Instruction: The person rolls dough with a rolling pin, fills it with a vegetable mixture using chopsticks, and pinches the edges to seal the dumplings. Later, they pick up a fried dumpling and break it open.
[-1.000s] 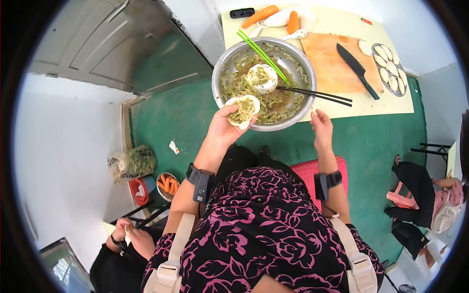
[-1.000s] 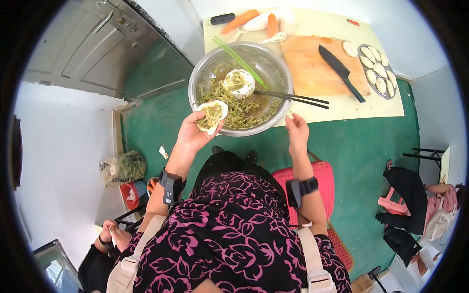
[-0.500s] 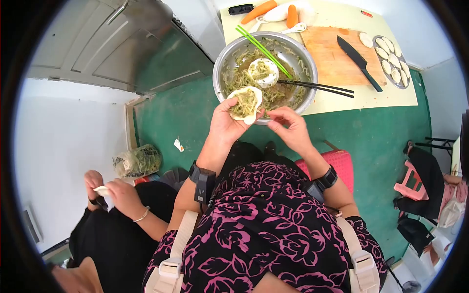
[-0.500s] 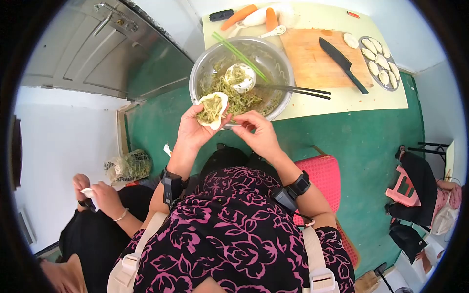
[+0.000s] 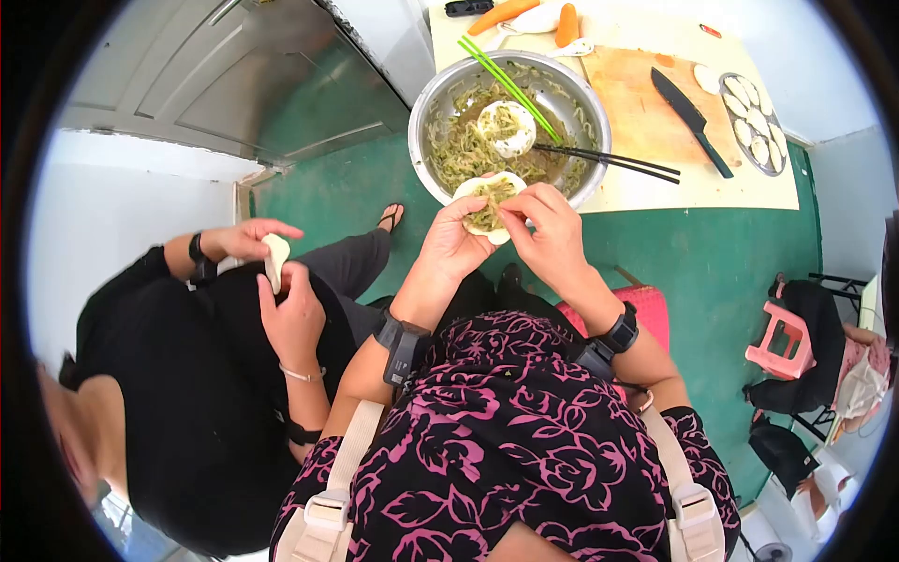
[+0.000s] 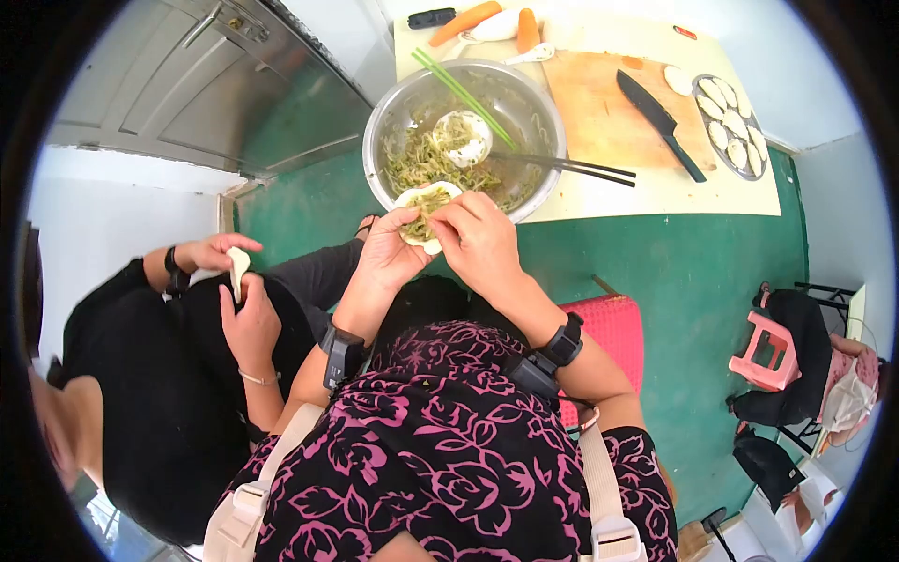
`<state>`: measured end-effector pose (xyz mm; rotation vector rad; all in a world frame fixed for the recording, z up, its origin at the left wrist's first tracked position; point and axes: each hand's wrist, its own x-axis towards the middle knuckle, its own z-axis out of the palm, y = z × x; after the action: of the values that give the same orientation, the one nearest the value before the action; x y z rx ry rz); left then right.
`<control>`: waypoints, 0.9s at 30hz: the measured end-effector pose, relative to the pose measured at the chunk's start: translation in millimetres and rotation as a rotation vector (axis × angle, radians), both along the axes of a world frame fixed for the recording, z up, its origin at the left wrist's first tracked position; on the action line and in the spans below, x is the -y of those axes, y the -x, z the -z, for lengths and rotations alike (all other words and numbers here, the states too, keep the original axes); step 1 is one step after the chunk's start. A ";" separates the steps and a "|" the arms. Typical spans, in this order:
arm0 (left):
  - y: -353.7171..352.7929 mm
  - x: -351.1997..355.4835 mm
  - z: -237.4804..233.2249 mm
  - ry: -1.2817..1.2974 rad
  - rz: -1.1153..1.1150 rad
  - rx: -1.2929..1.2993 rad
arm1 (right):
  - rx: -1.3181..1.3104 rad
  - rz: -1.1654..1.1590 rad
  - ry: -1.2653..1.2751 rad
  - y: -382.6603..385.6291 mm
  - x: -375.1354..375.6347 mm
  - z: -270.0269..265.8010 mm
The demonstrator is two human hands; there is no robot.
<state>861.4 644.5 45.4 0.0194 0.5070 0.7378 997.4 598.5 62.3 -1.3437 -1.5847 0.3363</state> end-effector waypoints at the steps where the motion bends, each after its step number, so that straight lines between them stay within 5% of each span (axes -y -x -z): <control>1: -0.6 3.5 1.4 0.001 0.006 0.015 | 0.061 -0.003 0.034 0.1 3.7 -1.1; 9: 13.7 37.5 12.1 -0.069 0.070 -0.058 | 0.251 -0.073 0.181 7.0 39.4 -11.2; 13: 41.2 69.0 10.5 -0.029 0.048 -0.045 | -0.489 -0.089 0.351 20.7 71.6 -4.0; 16: 70.1 106.0 7.9 -0.011 0.009 -0.028 | -0.761 -0.058 0.358 27.0 100.7 1.6; 19: 102.2 145.9 1.8 -0.007 0.010 -0.012 | -0.721 -0.208 0.591 38.3 131.9 23.6; 27: 164.7 246.2 -10.2 0.071 -0.028 -0.048 | -0.668 -0.503 0.586 109.0 219.1 44.1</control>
<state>696.6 398.3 55.6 -0.0359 0.5801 0.7477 888.4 379.3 18.2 -1.0396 -1.2516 1.4850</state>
